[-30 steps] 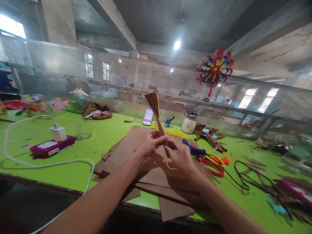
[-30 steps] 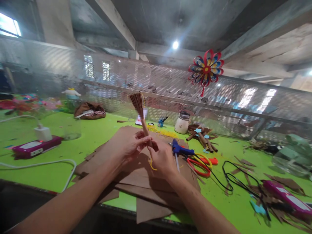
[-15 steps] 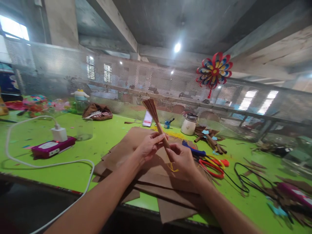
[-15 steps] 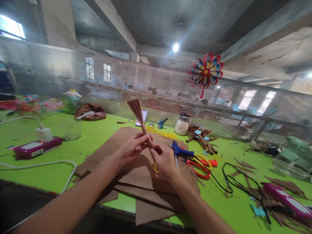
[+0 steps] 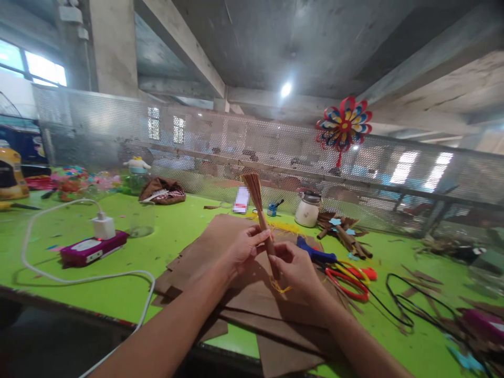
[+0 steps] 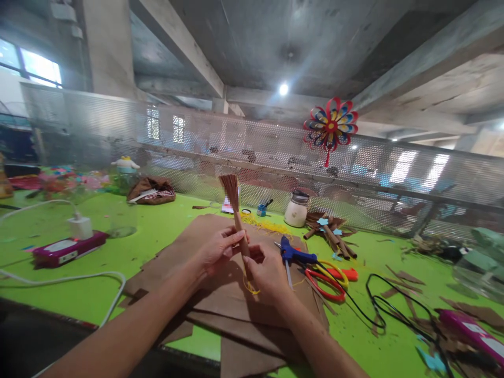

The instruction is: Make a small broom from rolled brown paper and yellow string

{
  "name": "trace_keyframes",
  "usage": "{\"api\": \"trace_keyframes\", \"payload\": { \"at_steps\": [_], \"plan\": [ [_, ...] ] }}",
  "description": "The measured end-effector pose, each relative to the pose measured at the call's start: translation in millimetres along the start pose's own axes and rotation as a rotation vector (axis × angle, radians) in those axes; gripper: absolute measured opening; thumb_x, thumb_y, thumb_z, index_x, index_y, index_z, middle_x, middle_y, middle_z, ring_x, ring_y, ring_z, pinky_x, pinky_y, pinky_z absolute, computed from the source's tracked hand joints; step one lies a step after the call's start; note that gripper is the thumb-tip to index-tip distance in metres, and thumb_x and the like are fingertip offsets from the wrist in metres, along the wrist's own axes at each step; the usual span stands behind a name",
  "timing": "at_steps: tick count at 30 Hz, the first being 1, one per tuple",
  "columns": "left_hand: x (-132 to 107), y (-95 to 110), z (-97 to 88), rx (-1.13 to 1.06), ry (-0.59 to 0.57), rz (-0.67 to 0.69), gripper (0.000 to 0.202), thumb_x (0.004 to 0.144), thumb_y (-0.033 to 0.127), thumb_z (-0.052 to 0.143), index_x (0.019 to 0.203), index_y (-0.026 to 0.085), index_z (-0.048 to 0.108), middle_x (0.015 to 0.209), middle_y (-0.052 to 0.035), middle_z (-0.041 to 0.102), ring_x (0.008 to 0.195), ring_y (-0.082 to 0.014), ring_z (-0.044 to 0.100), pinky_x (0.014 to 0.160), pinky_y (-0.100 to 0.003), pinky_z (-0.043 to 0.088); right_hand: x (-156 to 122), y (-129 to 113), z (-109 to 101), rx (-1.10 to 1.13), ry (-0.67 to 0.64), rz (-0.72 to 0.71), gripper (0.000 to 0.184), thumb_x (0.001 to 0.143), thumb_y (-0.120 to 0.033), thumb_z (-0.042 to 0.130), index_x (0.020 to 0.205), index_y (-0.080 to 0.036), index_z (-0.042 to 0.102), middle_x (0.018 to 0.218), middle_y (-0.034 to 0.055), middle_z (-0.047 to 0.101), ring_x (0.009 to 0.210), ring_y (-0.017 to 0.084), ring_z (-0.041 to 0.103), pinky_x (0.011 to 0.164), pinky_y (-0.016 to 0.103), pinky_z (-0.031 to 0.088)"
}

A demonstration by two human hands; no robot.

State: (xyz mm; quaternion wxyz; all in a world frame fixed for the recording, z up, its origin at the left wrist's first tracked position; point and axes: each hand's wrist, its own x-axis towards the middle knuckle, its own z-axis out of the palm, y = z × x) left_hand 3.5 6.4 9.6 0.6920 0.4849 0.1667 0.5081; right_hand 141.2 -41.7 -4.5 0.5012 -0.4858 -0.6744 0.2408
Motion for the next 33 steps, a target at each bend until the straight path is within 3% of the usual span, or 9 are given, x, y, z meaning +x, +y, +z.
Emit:
{"api": "trace_keyframes", "payload": {
  "at_steps": [10,19,23,29,33],
  "plan": [
    [-1,-2,2.6,0.0,0.07,-0.038,0.018,0.065,0.024,0.071,0.07,0.01,0.061,0.07,-0.003,0.058,0.067,-0.0102,0.053,0.071,-0.025,0.042,-2,4,4,-0.059,-0.008,-0.081,0.016,0.075,-0.023,0.053,0.086,-0.014,0.06,0.075,0.0062,0.065,0.065,0.017,0.059,0.059,0.028,0.046],
    [1,-9,-1.2,0.028,0.093,-0.045,0.021,0.064,0.025,0.071,0.074,0.01,0.059,0.07,-0.0029,0.059,0.067,-0.0109,0.054,0.074,-0.028,0.042,-5,6,1,-0.279,0.012,-0.202,0.015,0.077,-0.023,0.05,0.086,-0.016,0.06,0.08,0.0061,0.065,0.07,0.017,0.059,0.063,0.027,0.044],
    [0,-8,0.5,-0.016,0.109,-0.036,0.024,0.062,0.022,0.073,0.078,0.01,0.06,0.068,-0.0024,0.059,0.065,-0.0103,0.054,0.071,-0.027,0.042,-5,6,3,-0.172,-0.019,-0.17,0.016,0.077,-0.023,0.051,0.087,-0.016,0.06,0.08,0.0057,0.065,0.069,0.016,0.058,0.064,0.026,0.044],
    [-1,-6,-0.1,-0.036,0.06,-0.05,0.02,0.066,0.025,0.07,0.073,0.009,0.06,0.071,-0.0047,0.06,0.066,-0.0108,0.055,0.071,-0.027,0.042,2,14,2,0.16,-0.107,0.017,0.018,0.07,-0.027,0.058,0.083,-0.014,0.058,0.07,0.0026,0.061,0.061,0.014,0.055,0.057,0.025,0.043],
    [0,-8,-2.6,-0.05,0.04,-0.103,0.018,0.063,0.018,0.072,0.075,0.008,0.062,0.072,-0.005,0.06,0.067,-0.0112,0.056,0.071,-0.026,0.042,4,12,-1,0.232,-0.113,0.091,0.02,0.065,-0.029,0.064,0.076,-0.013,0.059,0.063,0.0008,0.059,0.057,0.013,0.053,0.055,0.024,0.041]
  ]
}}
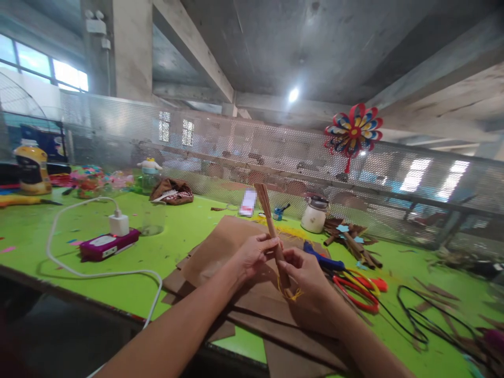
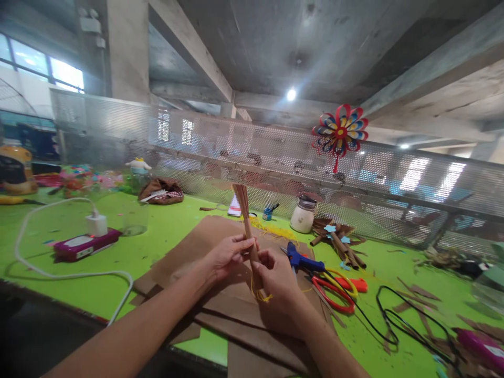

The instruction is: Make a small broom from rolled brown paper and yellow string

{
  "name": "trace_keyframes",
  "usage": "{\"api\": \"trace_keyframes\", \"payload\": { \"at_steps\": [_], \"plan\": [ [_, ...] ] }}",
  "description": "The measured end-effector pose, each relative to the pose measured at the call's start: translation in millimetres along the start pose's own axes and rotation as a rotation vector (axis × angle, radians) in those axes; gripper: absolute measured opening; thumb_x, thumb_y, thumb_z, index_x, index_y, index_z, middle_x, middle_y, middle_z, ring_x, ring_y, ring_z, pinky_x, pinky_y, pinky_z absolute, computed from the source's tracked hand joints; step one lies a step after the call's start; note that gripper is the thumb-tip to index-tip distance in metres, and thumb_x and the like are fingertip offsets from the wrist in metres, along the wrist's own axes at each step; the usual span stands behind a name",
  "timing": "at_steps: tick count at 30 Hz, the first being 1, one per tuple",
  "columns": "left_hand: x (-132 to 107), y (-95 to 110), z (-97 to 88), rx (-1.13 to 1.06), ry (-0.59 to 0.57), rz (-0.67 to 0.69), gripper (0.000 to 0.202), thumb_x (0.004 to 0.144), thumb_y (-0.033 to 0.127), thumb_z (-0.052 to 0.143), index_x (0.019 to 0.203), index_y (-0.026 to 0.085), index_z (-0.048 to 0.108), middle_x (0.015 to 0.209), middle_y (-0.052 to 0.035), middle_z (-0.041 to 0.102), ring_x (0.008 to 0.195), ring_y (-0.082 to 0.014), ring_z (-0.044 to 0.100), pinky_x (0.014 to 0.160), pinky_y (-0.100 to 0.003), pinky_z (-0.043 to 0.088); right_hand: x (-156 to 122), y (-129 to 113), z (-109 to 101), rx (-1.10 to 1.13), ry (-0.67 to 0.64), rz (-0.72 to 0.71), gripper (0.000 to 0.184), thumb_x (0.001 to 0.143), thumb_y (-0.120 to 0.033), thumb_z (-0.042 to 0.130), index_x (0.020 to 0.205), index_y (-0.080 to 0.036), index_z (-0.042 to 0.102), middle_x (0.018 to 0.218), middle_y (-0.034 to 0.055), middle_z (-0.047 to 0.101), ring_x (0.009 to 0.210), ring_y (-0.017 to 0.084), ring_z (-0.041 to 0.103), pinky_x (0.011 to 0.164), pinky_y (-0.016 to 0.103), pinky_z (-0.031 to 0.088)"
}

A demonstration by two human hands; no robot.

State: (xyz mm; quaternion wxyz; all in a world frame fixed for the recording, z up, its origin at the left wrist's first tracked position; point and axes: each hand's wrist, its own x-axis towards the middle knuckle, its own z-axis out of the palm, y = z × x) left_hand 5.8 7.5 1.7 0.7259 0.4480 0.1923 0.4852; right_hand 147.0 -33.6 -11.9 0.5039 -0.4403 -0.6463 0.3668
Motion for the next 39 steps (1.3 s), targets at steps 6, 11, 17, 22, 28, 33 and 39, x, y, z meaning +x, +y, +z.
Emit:
{"api": "trace_keyframes", "payload": {
  "at_steps": [6,11,17,22,28,33,39],
  "plan": [
    [2,-5,-0.8,0.017,0.077,0.037,0.02,0.058,0.016,0.075,0.072,0.009,0.062,0.069,-0.0025,0.058,0.064,-0.0102,0.055,0.069,-0.026,0.042,2,8,-3,-0.042,-0.005,0.093,0.022,0.063,-0.032,0.065,0.071,-0.012,0.061,0.063,0.0022,0.06,0.057,0.013,0.054,0.056,0.026,0.042],
    [2,-7,1.6,0.043,0.114,0.047,0.023,0.054,0.018,0.077,0.069,0.009,0.063,0.066,-0.0022,0.057,0.063,-0.0104,0.054,0.069,-0.025,0.042,4,16,-2,-0.056,0.04,0.145,0.029,0.062,-0.041,0.066,0.063,-0.014,0.056,0.055,0.0009,0.058,0.05,0.013,0.053,0.05,0.025,0.04],
    [5,-10,-1.3,0.032,0.089,0.029,0.025,0.055,0.021,0.076,0.074,0.011,0.063,0.071,-0.0031,0.059,0.067,-0.012,0.055,0.071,-0.027,0.043,4,21,-4,-0.141,0.085,0.142,0.029,0.062,-0.043,0.064,0.061,-0.015,0.056,0.052,0.0016,0.059,0.047,0.015,0.053,0.047,0.025,0.041],
    [4,-9,-0.9,0.048,0.066,0.042,0.023,0.057,0.023,0.076,0.071,0.012,0.062,0.07,-0.003,0.058,0.066,-0.0118,0.054,0.071,-0.028,0.044,4,24,-4,-0.255,0.117,0.061,0.027,0.067,-0.042,0.06,0.06,-0.016,0.057,0.051,0.0014,0.059,0.047,0.014,0.053,0.046,0.025,0.039],
    [4,-14,-3.8,0.097,0.1,-0.014,0.031,0.056,0.028,0.076,0.078,0.013,0.061,0.071,-0.0029,0.059,0.071,-0.0153,0.058,0.067,-0.028,0.042,2,8,1,-0.241,0.1,0.0,0.025,0.069,-0.038,0.058,0.071,-0.014,0.061,0.064,0.0044,0.063,0.06,0.017,0.057,0.055,0.026,0.043],
    [3,-14,-1.7,0.069,0.084,-0.006,0.029,0.055,0.025,0.077,0.076,0.012,0.062,0.072,-0.0026,0.059,0.071,-0.0142,0.057,0.069,-0.026,0.042,2,11,2,-0.233,0.104,-0.022,0.025,0.072,-0.038,0.056,0.071,-0.014,0.059,0.062,0.0033,0.06,0.058,0.015,0.054,0.054,0.025,0.041],
    [1,-12,2.0,0.04,0.078,0.011,0.024,0.056,0.021,0.076,0.073,0.01,0.062,0.07,-0.002,0.059,0.067,-0.0108,0.056,0.072,-0.025,0.042,-2,8,3,-0.24,0.082,-0.053,0.024,0.075,-0.037,0.054,0.068,-0.015,0.057,0.059,0.0006,0.055,0.053,0.013,0.048,0.05,0.024,0.036]
  ]
}}
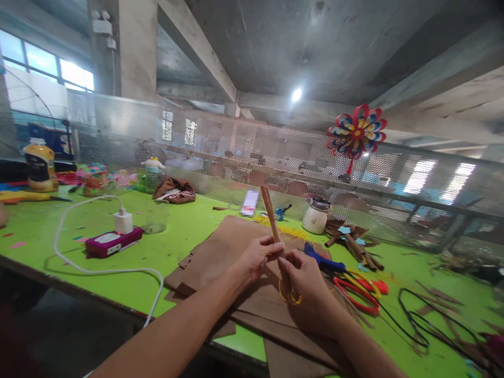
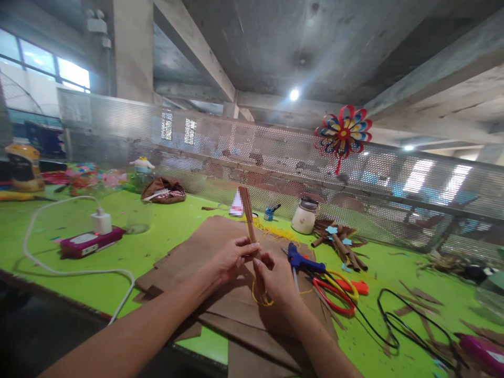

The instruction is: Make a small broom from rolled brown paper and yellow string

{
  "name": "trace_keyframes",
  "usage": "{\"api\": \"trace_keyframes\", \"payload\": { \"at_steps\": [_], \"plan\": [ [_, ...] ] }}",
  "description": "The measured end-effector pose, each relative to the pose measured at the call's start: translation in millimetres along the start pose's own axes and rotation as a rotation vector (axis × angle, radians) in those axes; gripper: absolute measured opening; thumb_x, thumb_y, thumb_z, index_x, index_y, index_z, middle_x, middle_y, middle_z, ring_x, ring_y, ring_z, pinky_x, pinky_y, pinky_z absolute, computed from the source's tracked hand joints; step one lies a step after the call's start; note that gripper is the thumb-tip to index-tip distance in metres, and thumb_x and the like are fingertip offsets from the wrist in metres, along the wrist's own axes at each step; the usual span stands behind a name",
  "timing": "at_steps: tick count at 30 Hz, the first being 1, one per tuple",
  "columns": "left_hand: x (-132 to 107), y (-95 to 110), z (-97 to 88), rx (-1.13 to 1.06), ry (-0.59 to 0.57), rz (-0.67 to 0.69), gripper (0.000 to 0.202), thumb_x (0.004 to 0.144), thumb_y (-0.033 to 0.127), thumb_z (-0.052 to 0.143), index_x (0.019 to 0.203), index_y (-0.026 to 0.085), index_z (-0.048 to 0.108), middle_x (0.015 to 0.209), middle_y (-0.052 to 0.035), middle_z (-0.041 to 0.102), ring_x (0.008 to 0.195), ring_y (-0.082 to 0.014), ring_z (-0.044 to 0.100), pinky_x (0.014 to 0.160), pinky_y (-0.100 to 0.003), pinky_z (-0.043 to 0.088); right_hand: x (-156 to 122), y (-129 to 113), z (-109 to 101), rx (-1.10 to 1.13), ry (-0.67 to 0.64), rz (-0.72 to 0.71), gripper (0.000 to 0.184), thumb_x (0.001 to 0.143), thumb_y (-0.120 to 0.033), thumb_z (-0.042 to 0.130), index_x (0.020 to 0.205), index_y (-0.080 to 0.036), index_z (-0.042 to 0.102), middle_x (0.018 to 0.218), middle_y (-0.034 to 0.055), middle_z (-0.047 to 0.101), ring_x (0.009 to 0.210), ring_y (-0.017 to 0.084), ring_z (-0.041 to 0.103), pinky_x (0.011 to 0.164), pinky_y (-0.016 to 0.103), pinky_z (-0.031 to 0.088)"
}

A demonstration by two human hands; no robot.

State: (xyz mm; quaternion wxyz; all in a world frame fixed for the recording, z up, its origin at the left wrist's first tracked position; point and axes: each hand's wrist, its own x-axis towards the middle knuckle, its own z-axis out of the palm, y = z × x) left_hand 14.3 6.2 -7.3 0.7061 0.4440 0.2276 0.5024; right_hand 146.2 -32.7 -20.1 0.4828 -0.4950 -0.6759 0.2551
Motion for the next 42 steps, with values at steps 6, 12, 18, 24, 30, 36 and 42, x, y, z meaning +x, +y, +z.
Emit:
{"api": "trace_keyframes", "payload": {
  "at_steps": [6,12,18,24,30,36,42],
  "plan": [
    [0,-2,-3.3,-0.027,-0.03,-0.045,0.026,0.058,0.022,0.075,0.077,0.012,0.061,0.069,-0.0017,0.058,0.065,-0.0104,0.055,0.062,-0.022,0.041,0,-3,-1,-0.034,0.008,-0.022,0.022,0.075,-0.035,0.054,0.068,-0.015,0.058,0.059,0.0016,0.057,0.054,0.014,0.049,0.051,0.024,0.037],
    [2,-1,-1.7,-0.037,0.034,-0.012,0.025,0.053,0.016,0.077,0.069,0.01,0.058,0.062,0.0005,0.055,0.057,-0.0074,0.051,0.059,-0.021,0.04,3,7,0,-0.089,0.015,-0.017,0.024,0.074,-0.038,0.054,0.07,-0.015,0.058,0.058,0.0014,0.057,0.054,0.014,0.05,0.051,0.025,0.038],
    [4,-1,-3.8,-0.006,0.026,-0.026,0.024,0.055,0.017,0.076,0.07,0.009,0.06,0.063,-0.0016,0.058,0.058,-0.0093,0.054,0.06,-0.023,0.041,4,7,0,-0.065,0.024,0.002,0.025,0.072,-0.039,0.055,0.066,-0.015,0.057,0.056,0.0009,0.057,0.051,0.013,0.049,0.048,0.023,0.037],
    [5,3,-2.1,0.013,0.059,-0.015,0.022,0.057,0.017,0.075,0.069,0.01,0.058,0.062,-0.0007,0.057,0.057,-0.0085,0.053,0.06,-0.023,0.041,2,4,-1,0.019,-0.02,0.072,0.029,0.071,-0.043,0.056,0.067,-0.015,0.057,0.053,-0.0008,0.054,0.047,0.011,0.046,0.044,0.021,0.035],
    [6,6,-2.5,0.031,0.054,-0.031,0.022,0.06,0.022,0.074,0.072,0.011,0.059,0.065,-0.0011,0.058,0.057,-0.0072,0.051,0.054,-0.019,0.037,2,0,-2,0.065,0.02,0.065,0.029,0.07,-0.043,0.056,0.067,-0.015,0.056,0.052,-0.0014,0.053,0.046,0.01,0.045,0.045,0.022,0.035],
    [5,5,-2.0,0.034,-0.02,-0.067,0.016,0.066,0.02,0.07,0.076,0.01,0.062,0.073,-0.0045,0.06,0.066,-0.0094,0.055,0.06,-0.019,0.04,3,-1,-3,0.051,0.051,0.033,0.027,0.071,-0.041,0.055,0.067,-0.015,0.058,0.053,-0.0011,0.054,0.047,0.01,0.045,0.045,0.022,0.035],
    [7,5,-2.7,0.016,0.012,-0.048,0.017,0.065,0.019,0.07,0.078,0.011,0.062,0.069,-0.0015,0.06,0.063,-0.0082,0.055,0.06,-0.02,0.041,4,3,-1,-0.014,0.076,-0.035,0.024,0.072,-0.037,0.056,0.067,-0.014,0.058,0.056,0.0,0.056,0.051,0.011,0.048,0.048,0.022,0.036]
  ]
}}
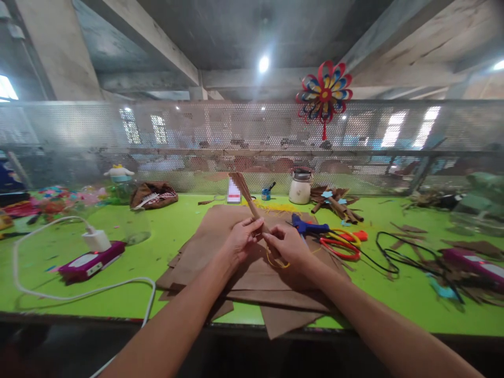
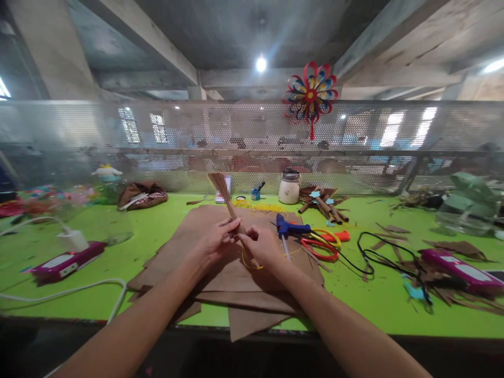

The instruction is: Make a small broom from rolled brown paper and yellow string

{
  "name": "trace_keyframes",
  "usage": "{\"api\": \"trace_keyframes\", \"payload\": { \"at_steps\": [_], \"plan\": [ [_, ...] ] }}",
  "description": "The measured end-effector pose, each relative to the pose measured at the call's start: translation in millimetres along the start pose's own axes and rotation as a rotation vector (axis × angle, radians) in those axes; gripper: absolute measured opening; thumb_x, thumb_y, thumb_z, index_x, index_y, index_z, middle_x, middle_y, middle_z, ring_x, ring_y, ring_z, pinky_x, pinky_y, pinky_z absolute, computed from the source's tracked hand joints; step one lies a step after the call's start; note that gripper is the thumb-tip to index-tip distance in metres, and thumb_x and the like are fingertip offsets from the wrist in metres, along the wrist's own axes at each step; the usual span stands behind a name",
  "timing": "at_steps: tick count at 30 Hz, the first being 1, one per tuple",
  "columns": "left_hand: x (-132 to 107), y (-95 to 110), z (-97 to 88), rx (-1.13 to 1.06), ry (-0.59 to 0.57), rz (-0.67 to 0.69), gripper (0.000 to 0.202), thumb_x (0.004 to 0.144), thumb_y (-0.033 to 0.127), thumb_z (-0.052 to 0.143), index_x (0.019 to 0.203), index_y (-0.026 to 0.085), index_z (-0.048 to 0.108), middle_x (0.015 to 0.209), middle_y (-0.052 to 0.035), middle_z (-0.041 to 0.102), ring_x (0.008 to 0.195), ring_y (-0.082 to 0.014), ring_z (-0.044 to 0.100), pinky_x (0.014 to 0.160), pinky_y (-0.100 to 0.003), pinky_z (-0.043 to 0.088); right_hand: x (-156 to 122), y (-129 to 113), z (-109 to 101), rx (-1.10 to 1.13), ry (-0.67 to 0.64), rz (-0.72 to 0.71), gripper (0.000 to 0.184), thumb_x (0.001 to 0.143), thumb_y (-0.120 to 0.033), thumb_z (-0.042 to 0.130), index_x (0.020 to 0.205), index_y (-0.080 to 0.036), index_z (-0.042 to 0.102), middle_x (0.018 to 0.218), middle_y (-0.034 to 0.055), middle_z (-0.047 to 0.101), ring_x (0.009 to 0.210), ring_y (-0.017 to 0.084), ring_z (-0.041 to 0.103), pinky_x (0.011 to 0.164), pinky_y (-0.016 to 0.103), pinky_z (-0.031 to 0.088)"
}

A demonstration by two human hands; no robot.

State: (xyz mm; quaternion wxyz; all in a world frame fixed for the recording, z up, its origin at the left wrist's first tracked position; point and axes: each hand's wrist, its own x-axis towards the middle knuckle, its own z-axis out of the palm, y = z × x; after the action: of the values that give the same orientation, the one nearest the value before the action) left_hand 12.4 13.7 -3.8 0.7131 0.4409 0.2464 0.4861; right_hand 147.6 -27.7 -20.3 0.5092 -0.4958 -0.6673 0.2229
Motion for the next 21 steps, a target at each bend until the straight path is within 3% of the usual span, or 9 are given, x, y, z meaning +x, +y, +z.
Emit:
{"api": "trace_keyframes", "payload": {
  "at_steps": [5,11,21],
  "plan": [
    [0,3,-1.7,0.027,0.022,0.008,0.021,0.065,0.021,0.071,0.082,0.011,0.063,0.07,-0.0009,0.06,0.062,-0.0074,0.055,0.057,-0.019,0.04,-2,-1,3,0.031,-0.04,0.053,0.024,0.072,-0.039,0.055,0.066,-0.015,0.057,0.053,0.0,0.057,0.049,0.012,0.049,0.046,0.022,0.035],
    [-2,3,2.3,-0.001,-0.023,0.013,0.022,0.066,0.02,0.07,0.084,0.012,0.061,0.072,-0.0018,0.06,0.065,-0.0082,0.056,0.06,-0.018,0.042,-6,-15,-3,-0.004,0.015,0.074,0.024,0.071,-0.037,0.056,0.06,-0.016,0.052,0.049,-0.0015,0.053,0.047,0.01,0.046,0.045,0.022,0.032],
    [0,-2,0.1,0.039,-0.086,0.023,0.018,0.068,0.02,0.069,0.081,0.011,0.061,0.076,-0.0047,0.062,0.069,-0.01,0.057,0.063,-0.019,0.044,-5,-5,3,-0.138,0.14,-0.039,0.025,0.073,-0.04,0.057,0.063,-0.016,0.058,0.058,0.0019,0.058,0.054,0.012,0.049,0.05,0.022,0.034]
  ]
}}
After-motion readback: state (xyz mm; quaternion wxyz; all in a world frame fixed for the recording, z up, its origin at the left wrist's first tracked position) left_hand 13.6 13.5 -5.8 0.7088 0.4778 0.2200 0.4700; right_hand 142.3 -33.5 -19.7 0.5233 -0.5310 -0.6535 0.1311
